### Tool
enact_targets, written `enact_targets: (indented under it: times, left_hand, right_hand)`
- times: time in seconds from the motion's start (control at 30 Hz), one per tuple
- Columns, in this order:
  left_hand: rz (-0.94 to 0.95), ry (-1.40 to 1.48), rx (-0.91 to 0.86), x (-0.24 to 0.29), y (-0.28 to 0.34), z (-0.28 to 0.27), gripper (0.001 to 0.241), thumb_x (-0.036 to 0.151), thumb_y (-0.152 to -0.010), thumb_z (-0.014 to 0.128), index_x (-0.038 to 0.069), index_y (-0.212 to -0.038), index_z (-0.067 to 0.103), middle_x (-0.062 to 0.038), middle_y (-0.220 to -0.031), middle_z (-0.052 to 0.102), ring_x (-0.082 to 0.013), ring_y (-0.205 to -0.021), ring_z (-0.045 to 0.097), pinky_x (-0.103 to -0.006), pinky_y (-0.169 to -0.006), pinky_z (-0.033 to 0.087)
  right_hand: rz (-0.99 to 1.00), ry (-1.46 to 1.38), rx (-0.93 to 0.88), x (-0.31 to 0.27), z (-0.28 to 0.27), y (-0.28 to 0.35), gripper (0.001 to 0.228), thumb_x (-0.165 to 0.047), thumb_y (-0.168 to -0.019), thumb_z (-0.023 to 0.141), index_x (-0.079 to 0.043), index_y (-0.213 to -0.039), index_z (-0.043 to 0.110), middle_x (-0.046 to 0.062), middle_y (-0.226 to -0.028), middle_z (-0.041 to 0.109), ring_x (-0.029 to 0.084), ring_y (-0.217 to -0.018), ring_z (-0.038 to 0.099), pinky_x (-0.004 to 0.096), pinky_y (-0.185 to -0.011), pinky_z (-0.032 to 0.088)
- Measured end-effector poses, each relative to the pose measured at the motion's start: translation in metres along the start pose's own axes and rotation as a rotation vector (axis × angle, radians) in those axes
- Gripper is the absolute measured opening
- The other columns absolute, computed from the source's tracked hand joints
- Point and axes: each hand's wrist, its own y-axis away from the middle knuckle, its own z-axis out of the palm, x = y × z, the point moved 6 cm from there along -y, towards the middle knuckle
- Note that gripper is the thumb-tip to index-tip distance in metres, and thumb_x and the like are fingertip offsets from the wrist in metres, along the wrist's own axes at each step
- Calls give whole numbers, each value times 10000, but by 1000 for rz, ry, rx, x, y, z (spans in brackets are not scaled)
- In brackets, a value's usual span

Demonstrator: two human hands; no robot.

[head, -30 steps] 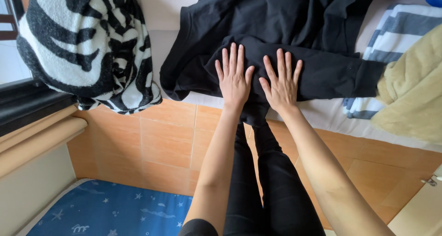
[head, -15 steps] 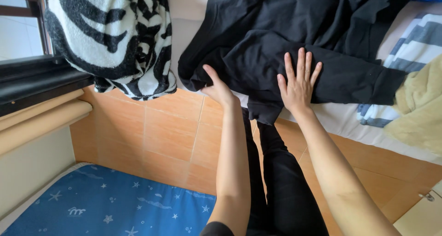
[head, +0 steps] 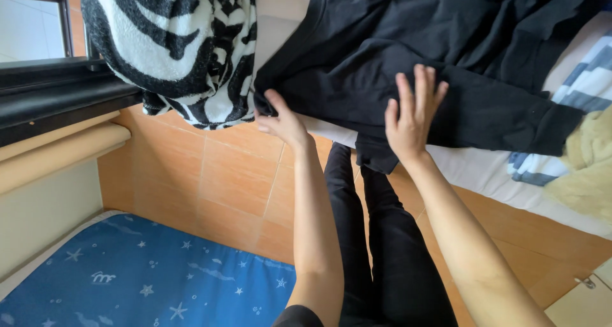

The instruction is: The person folds several items of clothing on a bed, including a black and orange jersey, a white and green jersey, and a black t-shirt. They smooth and fold each item neatly before placing it on a growing stack.

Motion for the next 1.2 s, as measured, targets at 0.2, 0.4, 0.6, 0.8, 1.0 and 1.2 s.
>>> enact_targets:
  times: [0.2, 0.4, 0.6, 0.8, 1.0, 1.2]
  left_hand:
    - [-458, 231, -12, -21, -16, -17, 451, 254, -975, 652, 72, -1354, 488, -42, -1017, 557, -166, -824, 560, -354, -649, 446]
    - [150, -181, -91, 5, -39, -14, 255, 16, -963, 563, 88, -1086, 775, -65, -1047, 654, -191, -896, 612, -347, -837, 522]
    - [155, -56, -329, 52, -52, 20, 287, 209, -1063, 574, 58, -1298, 642, -141, -1214, 601, -266, -1025, 614, -364, -928, 503]
    - [390, -157, -420, 42, -66, 5, 337, 244, -1143, 454, 23, -1322, 634, -146, -1370, 619, -317, -1292, 545, -423, -1137, 409]
    - [483, -408, -320, 31, -66, 16, 295, 277, -1067, 625, -16, -1051, 595, -169, -1206, 558, -370, -1121, 531, -465, -946, 461]
    - [543, -534, -153, 42, -57, 23, 265, 261, -1027, 647, 7, -1055, 576, -177, -1186, 553, -388, -1091, 510, -495, -902, 403]
  right_hand:
    - [-211, -232, -82, -87, 34, -55, 465, -65, -1015, 700, -61, -1462, 572, 152, -1615, 437, 360, -1578, 319, 609, -1304, 206]
    - [-313, -137, -220, -110, 62, -78, 334, -221, -909, 801, -43, -1168, 689, 106, -1043, 642, 297, -1141, 573, 648, -1212, 204]
    - [-192, -74, 0, -83, 51, -85, 241, -218, -1022, 824, -98, -1177, 683, 51, -1063, 627, 249, -1098, 560, 525, -1180, 308]
    - [-264, 50, -65, -78, 69, -80, 665, -273, -1001, 818, -74, -1534, 471, 128, -1350, 555, 305, -1322, 502, 534, -1178, 267]
    - [-317, 15, 10, -81, 59, -72, 788, -328, -1001, 818, -104, -1601, 358, 229, -1553, 382, 423, -1425, 391, 562, -1195, 251]
    - [-509, -38, 82, -99, 44, -45, 690, -460, -930, 830, -116, -1457, 549, 130, -1240, 446, 352, -1110, 450, 522, -1008, 355]
